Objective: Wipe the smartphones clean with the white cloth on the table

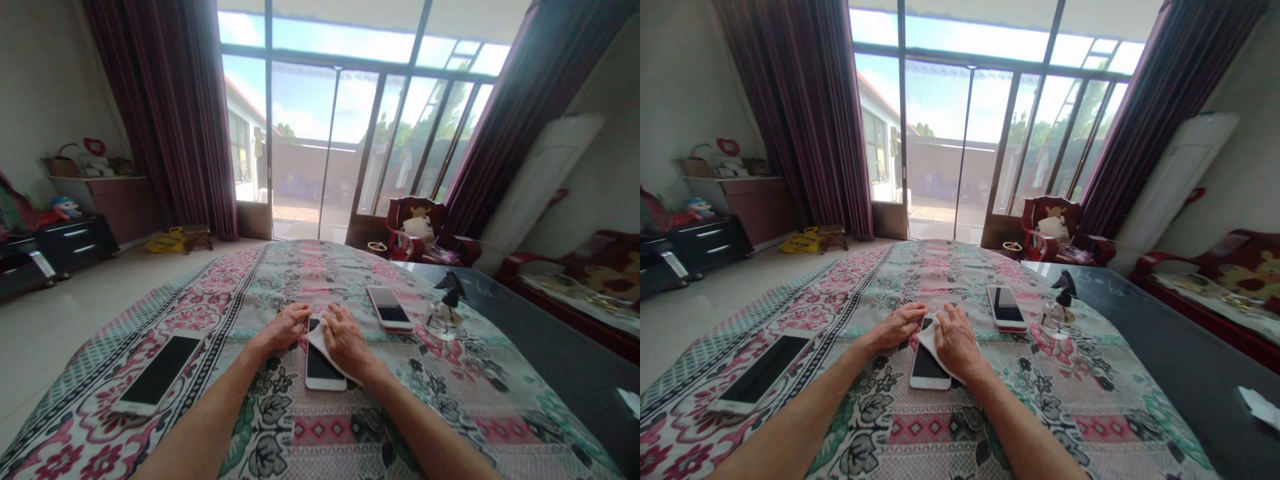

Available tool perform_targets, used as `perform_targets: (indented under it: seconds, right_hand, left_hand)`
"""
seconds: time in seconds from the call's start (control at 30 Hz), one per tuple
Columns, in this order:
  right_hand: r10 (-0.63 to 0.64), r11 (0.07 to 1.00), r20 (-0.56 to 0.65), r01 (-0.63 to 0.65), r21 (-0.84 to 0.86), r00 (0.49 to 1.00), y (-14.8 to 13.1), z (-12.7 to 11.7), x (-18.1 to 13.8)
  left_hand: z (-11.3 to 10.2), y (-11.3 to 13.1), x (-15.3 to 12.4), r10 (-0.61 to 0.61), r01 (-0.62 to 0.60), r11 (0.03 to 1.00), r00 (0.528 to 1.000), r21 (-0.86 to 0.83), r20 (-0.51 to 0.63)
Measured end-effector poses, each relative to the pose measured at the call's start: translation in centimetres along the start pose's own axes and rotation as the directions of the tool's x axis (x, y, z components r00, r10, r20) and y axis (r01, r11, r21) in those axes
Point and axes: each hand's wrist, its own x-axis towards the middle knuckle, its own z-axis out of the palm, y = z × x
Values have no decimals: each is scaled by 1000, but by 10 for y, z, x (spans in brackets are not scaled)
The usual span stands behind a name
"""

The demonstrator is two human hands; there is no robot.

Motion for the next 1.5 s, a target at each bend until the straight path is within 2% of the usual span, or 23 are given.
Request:
perform_targets:
  seconds: [0.37,0.53,0.73,1.0,1.3,1.5]
  right_hand:
    - [-109,994,36,107,37,993,-11,-5,-9]
    - [-97,994,33,95,53,995,1,-6,-1]
    - [-26,998,13,25,55,1000,7,-6,3]
    - [-35,999,-11,36,36,999,4,-5,2]
    - [-82,994,-41,85,69,996,12,-5,0]
    - [-68,995,-48,71,74,997,8,-8,-5]
  left_hand:
    - [-3,2,0,-18,18,1000,1000,1,4]
    - [-3,1,-1,-25,25,1000,1000,-18,-1]
    - [-3,2,-1,-44,44,999,999,-8,10]
    - [-6,8,-1,-23,23,1000,1000,-20,12]
    - [-4,3,-1,-57,57,998,998,8,10]
    - [-4,3,-1,-64,64,998,998,10,13]
